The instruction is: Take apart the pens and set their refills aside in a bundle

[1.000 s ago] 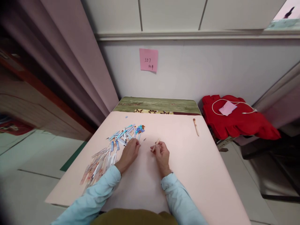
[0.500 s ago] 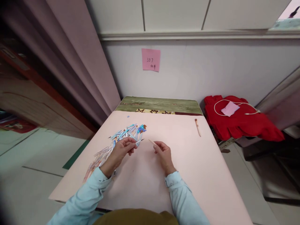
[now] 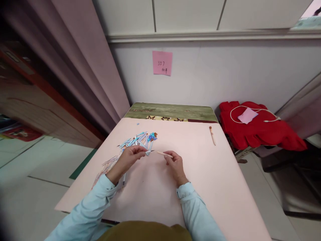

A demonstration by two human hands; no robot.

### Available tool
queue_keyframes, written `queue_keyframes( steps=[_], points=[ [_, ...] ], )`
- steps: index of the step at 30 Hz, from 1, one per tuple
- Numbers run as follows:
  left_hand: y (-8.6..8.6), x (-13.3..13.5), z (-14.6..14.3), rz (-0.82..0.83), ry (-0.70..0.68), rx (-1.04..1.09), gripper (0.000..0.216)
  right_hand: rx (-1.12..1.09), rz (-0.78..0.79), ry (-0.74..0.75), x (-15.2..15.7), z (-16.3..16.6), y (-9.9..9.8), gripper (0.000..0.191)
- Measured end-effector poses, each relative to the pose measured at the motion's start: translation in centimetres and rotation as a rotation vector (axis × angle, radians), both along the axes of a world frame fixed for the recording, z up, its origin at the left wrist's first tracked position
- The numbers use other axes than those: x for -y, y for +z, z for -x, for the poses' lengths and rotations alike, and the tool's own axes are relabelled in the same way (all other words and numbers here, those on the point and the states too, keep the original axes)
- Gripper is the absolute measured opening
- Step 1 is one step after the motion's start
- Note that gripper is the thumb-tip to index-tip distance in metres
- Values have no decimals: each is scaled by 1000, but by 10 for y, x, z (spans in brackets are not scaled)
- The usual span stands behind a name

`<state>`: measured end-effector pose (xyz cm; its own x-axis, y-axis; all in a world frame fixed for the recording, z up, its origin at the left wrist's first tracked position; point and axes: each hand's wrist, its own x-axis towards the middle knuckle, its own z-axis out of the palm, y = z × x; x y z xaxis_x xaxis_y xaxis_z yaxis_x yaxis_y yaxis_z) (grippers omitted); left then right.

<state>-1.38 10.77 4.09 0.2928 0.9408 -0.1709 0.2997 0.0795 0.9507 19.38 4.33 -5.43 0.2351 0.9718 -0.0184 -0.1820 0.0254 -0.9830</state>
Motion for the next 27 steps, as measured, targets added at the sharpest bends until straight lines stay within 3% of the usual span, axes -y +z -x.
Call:
queue_keyframes(
  steps=[11,20,23,27],
  points=[
    [3,2,-5,-99,-77,-115,11,46,-5,40,0,1,0,28],
    [-2,-5,-14,-191,-284,-252,9,141,-88,238,5,7,3,22],
    [-6,-3,-24,-160,-182,-88,19,147,-89,238,4,8,1,23],
    [-12,-2,-31,29,167,290,45,107,-68,139,1,6,-1,25]
  ],
)
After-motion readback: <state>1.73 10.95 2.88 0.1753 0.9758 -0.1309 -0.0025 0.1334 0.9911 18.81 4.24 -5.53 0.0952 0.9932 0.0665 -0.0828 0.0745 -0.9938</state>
